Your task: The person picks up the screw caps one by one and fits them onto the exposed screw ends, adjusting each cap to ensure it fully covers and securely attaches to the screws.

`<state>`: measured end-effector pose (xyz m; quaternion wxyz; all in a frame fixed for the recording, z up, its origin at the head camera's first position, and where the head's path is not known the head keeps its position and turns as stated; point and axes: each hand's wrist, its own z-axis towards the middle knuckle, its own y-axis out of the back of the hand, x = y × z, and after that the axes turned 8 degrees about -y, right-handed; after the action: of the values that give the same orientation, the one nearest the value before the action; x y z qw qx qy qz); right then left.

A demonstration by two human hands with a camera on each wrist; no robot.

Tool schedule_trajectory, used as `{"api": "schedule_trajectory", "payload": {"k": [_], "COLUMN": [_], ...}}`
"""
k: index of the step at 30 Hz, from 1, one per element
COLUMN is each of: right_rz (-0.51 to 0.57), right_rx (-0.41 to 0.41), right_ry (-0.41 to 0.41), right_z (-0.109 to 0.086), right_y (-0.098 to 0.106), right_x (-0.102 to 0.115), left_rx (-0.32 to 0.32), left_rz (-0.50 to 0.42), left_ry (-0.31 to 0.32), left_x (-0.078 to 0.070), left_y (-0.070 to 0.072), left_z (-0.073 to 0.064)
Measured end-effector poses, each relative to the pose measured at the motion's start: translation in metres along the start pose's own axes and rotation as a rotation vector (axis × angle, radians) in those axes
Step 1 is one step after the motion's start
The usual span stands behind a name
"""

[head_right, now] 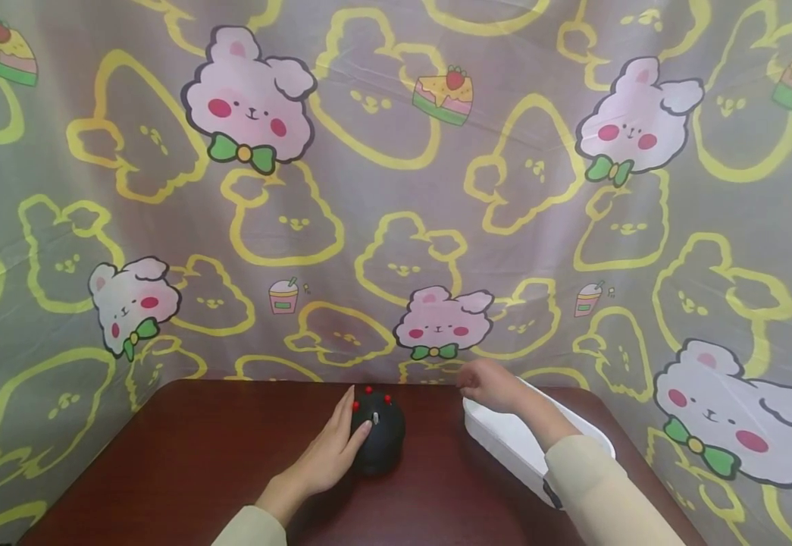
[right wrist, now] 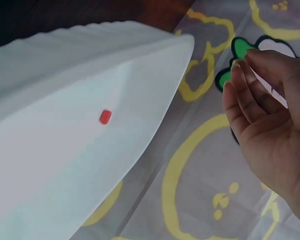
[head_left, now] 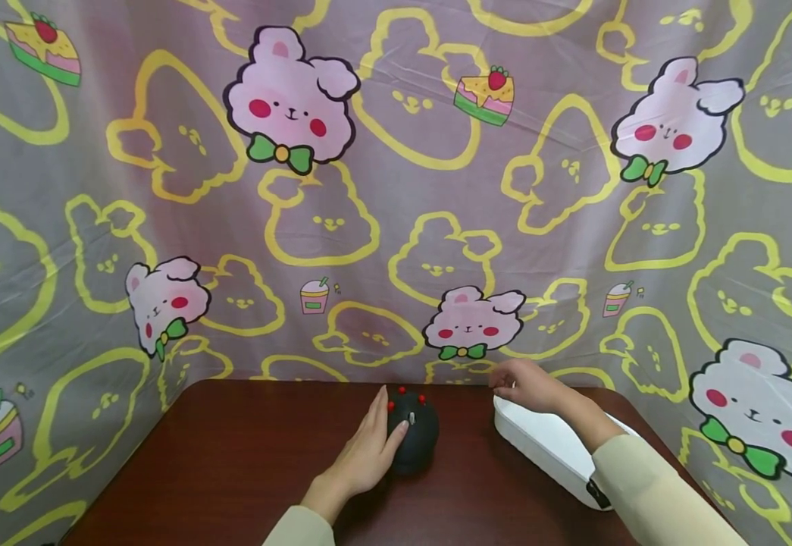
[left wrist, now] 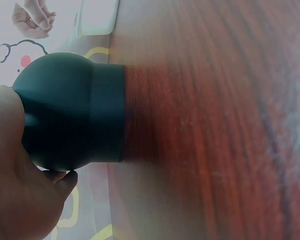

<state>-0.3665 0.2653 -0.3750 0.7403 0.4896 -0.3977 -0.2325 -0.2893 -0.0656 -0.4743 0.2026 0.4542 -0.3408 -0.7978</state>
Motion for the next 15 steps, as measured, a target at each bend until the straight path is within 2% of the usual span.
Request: {"api": "schedule_trajectory", "payload": {"k": [8, 15], "right_rz": [0.011, -0.04], "right_rx": [0.028, 0.043], "right_ry": [-0.06, -0.119], "right_z": [0.0, 0.001], "right_y": [0.007, 0.01], "right_x": [-0.018, -0.037], "left_rx": [0.02, 0.023], "left_rz": [0.001, 0.006], "left_ry": [0.004, 0.001], "left_x": [0.0, -0.002], "left_y": [0.001, 0.002], "left_z": [-0.001, -0.001]}}
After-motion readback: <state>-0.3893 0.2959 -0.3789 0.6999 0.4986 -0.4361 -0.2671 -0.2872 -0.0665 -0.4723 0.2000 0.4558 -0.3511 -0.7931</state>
